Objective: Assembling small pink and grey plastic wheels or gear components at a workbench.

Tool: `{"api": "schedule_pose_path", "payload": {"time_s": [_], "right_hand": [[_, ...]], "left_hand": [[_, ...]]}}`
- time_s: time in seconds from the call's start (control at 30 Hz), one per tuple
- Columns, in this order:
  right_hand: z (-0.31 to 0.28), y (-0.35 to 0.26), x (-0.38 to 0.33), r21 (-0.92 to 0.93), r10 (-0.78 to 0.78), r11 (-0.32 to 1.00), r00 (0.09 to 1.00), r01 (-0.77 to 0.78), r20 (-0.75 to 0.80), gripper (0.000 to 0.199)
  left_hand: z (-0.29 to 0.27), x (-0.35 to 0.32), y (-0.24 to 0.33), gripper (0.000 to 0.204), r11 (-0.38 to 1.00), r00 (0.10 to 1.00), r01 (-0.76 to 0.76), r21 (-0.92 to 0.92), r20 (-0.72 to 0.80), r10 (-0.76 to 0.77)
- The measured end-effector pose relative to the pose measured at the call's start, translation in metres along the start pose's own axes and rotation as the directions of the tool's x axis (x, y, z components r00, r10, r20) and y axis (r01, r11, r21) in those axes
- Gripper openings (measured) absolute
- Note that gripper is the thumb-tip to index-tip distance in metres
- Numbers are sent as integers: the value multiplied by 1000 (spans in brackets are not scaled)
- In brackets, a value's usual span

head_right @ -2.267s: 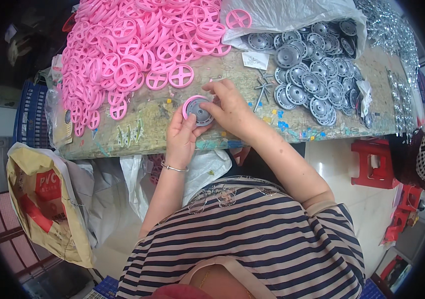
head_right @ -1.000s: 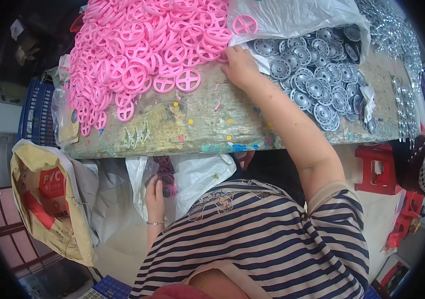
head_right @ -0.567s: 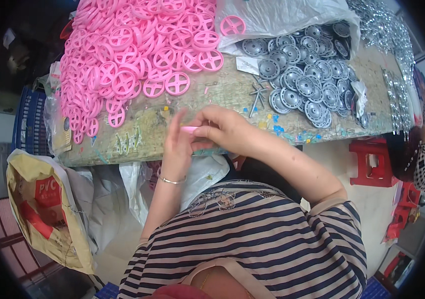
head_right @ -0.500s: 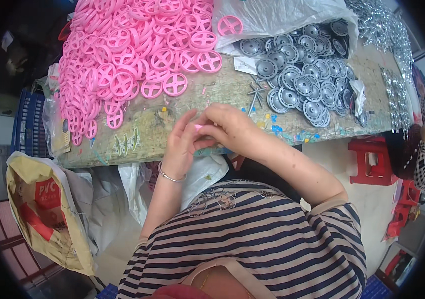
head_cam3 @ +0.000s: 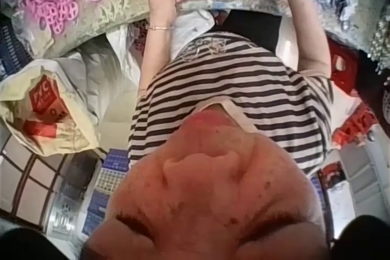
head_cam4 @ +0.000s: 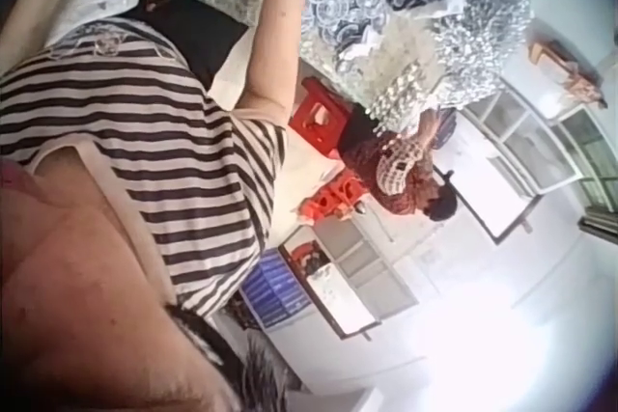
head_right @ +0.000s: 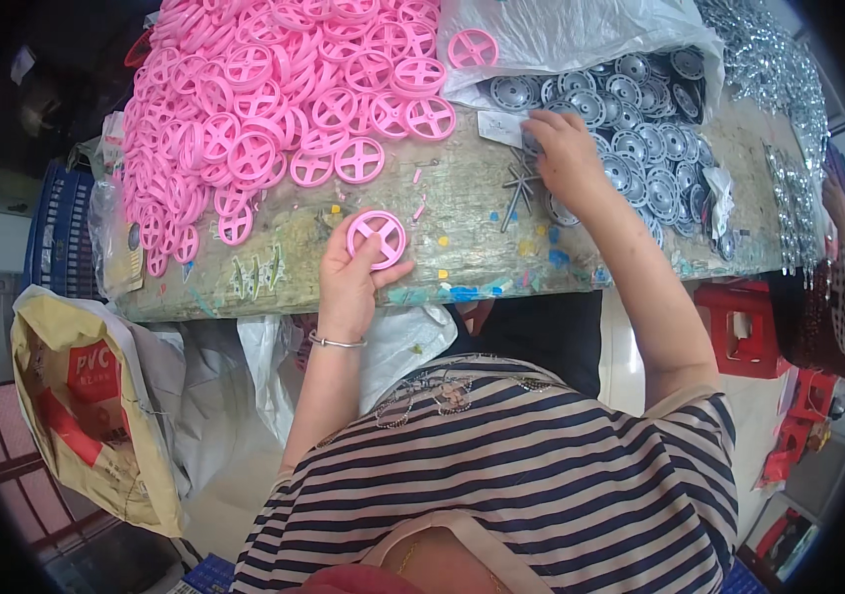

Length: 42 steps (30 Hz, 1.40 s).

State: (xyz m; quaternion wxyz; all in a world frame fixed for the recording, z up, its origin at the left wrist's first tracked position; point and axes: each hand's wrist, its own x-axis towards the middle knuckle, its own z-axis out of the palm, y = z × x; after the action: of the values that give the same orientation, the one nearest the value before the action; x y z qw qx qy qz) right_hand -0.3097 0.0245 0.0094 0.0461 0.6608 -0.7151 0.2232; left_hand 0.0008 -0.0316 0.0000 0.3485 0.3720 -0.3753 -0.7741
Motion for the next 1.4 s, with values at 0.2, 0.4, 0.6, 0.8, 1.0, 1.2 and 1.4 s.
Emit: {"api": "schedule_pose_path", "payload": {"time_s": [0.2,0.4,0.6,0.8,1.0,1.2,1.4], "right_hand": [[7,4,4,-282,-19,959,999,30,44,35],[-8,-37,26,473,255,825,951,-309,176,21],[29,-151,-12,666,11,745,999,-29,31,22],[43,-162,-10,659,89,740,991,-131,97,22],[46,-147,-1,811,95,329,871,-484,482,27],[45,-155,1,699,91,548,864,-460,496,23],[34,-167,-4,721,92,432,822,-541,562,22]], "left_hand": [[-17,1,-5,30,971,985,-19,-239,160,59],[-21,-2,-8,32,979,983,-20,-202,176,56],[-16,-3,-9,33,980,981,-51,-193,174,86],[-21,-7,-10,35,984,972,-51,-172,218,88],[-18,-7,-6,34,994,965,-70,-84,249,89],[-16,-6,-10,32,991,985,-83,-109,145,98],[-16,-20,-18,61,978,965,-207,-26,158,209]]}}
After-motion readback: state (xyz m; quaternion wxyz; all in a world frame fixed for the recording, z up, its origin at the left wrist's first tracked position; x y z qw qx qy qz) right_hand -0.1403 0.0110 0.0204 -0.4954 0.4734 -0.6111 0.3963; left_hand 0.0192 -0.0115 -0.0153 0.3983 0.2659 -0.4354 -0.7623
